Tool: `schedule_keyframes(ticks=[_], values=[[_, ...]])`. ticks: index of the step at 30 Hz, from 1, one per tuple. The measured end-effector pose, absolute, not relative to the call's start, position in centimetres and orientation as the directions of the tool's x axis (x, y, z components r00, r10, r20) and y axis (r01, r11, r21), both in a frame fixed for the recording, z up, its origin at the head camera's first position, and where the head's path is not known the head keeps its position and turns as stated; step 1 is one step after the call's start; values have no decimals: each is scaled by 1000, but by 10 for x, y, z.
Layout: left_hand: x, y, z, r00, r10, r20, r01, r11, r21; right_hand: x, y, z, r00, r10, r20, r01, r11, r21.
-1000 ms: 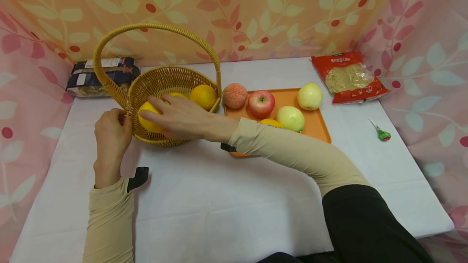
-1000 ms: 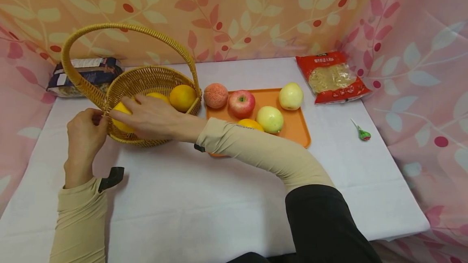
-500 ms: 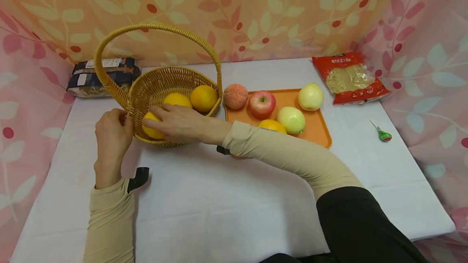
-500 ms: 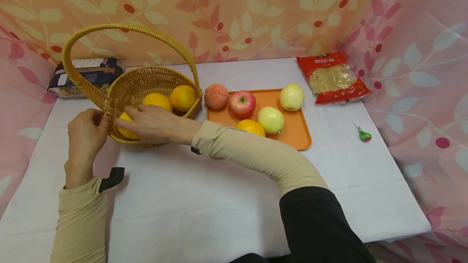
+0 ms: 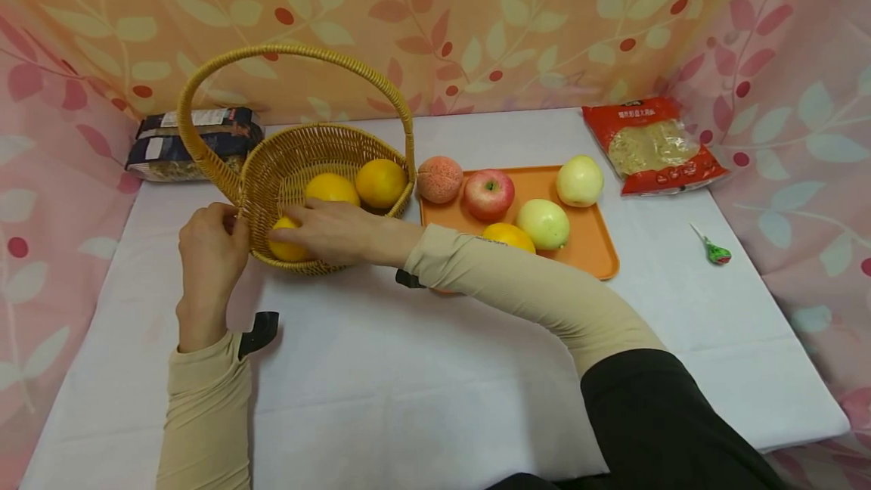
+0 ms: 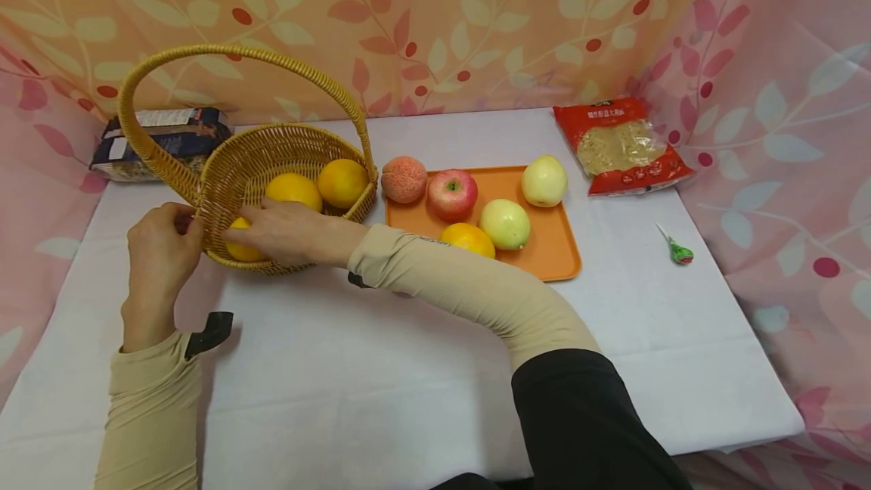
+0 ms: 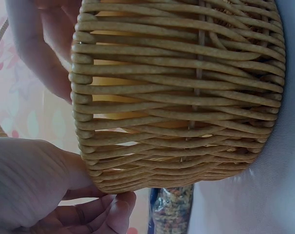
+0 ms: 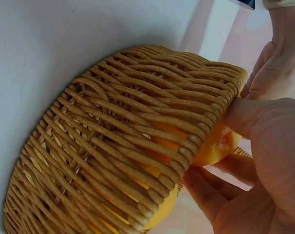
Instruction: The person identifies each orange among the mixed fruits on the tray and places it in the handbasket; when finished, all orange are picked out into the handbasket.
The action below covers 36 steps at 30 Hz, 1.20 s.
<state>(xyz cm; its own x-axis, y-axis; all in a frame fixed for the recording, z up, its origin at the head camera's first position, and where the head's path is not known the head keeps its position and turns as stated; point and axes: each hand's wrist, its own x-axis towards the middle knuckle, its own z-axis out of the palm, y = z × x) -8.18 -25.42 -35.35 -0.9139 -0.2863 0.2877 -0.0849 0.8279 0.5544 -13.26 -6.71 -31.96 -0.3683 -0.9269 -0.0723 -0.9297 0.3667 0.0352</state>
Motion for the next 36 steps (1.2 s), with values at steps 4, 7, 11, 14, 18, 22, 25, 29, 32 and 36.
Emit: schedule_keyframes(ticks=[4, 7, 11, 14, 18, 22, 25, 29, 32, 36], values=[[-82, -254, -354, -914, -287, 288, -85, 828, 554, -134, -68, -319, -360, -923, -132, -933, 360, 29], [-82, -254, -354, -914, -286, 286, -87, 829, 552, -135, -68, -318, -354, -922, -155, -935, 353, 33], [-82, -254, -353, -916, -286, 280, -91, 830, 550, -135, -68, -318, -355, -921, -159, -934, 355, 32], [-82, -254, -353, -917, -287, 277, -94, 830, 550, -135, -67, -317, -357, -921, -154, -934, 357, 27], [-82, -253, -352, -918, -291, 268, -102, 829, 550, -135, -66, -317, -356, -924, -141, -934, 355, 29], [-82, -253, -352, -919, -292, 265, -106, 830, 547, -134, -65, -318, -354, -928, -121, -935, 353, 30], [-82, -253, -352, -918, -290, 271, -100, 830, 549, -134, -64, -318, -352, -929, -112, -936, 351, 27], [-83, -253, -353, -917, -288, 276, -94, 828, 552, -134, -60, -316, -354, -929, -106, -935, 354, 21], [-83, -254, -353, -917, -287, 278, -92, 828, 553, -133, -55, -313, -368, -923, -108, -929, 368, 19], [-82, -253, -353, -916, -286, 280, -89, 827, 555, -131, -44, -306, -402, -907, -125, -915, 403, 17]])
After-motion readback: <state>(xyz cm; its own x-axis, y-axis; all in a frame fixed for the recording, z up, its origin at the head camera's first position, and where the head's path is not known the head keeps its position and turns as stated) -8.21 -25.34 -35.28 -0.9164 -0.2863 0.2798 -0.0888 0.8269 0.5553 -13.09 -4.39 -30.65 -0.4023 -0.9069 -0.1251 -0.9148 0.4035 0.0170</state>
